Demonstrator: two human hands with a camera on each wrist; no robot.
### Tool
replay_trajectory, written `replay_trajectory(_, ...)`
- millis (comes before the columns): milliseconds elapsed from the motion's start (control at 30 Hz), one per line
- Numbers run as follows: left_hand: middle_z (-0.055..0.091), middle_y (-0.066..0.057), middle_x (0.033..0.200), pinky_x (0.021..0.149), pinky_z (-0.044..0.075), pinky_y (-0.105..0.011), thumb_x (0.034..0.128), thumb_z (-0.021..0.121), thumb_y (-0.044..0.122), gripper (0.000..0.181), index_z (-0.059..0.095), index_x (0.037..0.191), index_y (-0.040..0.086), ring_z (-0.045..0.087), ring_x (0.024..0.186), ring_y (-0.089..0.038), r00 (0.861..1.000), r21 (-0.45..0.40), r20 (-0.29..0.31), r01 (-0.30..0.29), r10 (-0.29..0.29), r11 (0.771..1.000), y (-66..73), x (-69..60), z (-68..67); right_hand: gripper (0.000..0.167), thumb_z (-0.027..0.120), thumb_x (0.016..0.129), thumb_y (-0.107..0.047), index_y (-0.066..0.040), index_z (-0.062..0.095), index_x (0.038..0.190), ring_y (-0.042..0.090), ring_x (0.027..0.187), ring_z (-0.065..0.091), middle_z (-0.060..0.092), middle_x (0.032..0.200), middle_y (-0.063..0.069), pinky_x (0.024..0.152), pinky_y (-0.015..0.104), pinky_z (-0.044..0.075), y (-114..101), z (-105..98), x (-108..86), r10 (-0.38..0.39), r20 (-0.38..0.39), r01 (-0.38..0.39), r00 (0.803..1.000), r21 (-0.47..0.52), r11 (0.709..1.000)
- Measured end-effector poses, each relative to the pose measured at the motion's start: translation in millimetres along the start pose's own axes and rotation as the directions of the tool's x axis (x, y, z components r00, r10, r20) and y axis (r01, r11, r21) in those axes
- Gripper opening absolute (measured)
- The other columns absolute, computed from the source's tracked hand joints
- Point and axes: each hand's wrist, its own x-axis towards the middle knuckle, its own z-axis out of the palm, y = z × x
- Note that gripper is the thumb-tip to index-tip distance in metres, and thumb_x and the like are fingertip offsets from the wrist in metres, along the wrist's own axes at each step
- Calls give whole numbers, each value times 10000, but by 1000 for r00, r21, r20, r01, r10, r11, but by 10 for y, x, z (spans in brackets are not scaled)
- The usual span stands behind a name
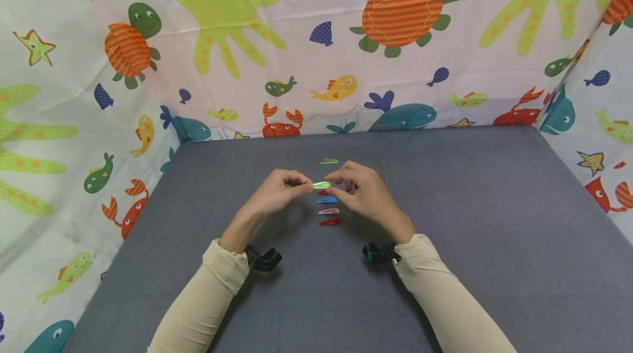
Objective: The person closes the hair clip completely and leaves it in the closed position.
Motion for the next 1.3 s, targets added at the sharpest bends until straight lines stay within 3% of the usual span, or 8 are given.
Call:
replay_trajectory(233,732,-20,996,780,481,-322,974,695,270,223,786,1059,84,603,953,-192,1000,6,-6,-7,7,1000,-11,11,16,202,823,844,-67,-134,807,1034,99,675,503,666,858,-47,576,234,425,-7,5,-2,5,5,-4,1000,-22,1000)
replay_trajectory(500,736,18,930,774,490,-340,937,736,243,125,772,1035,175,634,905,-156,987,112,-90,-125,136,986,-86,47,50,184,810,849,-35,-129,803,1007,87,683,516,674,869,-45,585,240,449,5,12,-10,40,3,-40,999,-45,998)
replay_trajectory(633,733,8,933,818,509,-368,913,762,211,112,775,1019,177,649,914,-181,977,145,-126,-152,171,978,-92,50,58,163,800,864,-52,-130,802,1008,84,681,516,669,859,-42,587,242,445,32,24,-13,53,6,-53,999,-71,996)
replay_trajectory(900,716,-17,967,927,511,-445,903,777,201,69,792,956,159,658,1038,-323,972,194,-147,-151,181,969,-105,63,76,147,789,885,-83,-137,800,1021,88,683,509,658,842,-51,601,240,435,83,59,-17,69,11,-68,998,-90,994)
replay_trajectory(1300,716,-21,958,923,511,-429,904,778,196,63,799,943,150,660,1013,-296,971,229,-136,-160,195,960,-122,78,82,132,786,886,-80,-139,796,1004,91,680,513,651,826,-49,605,246,445,102,62,-22,87,23,-85,996,-84,993)
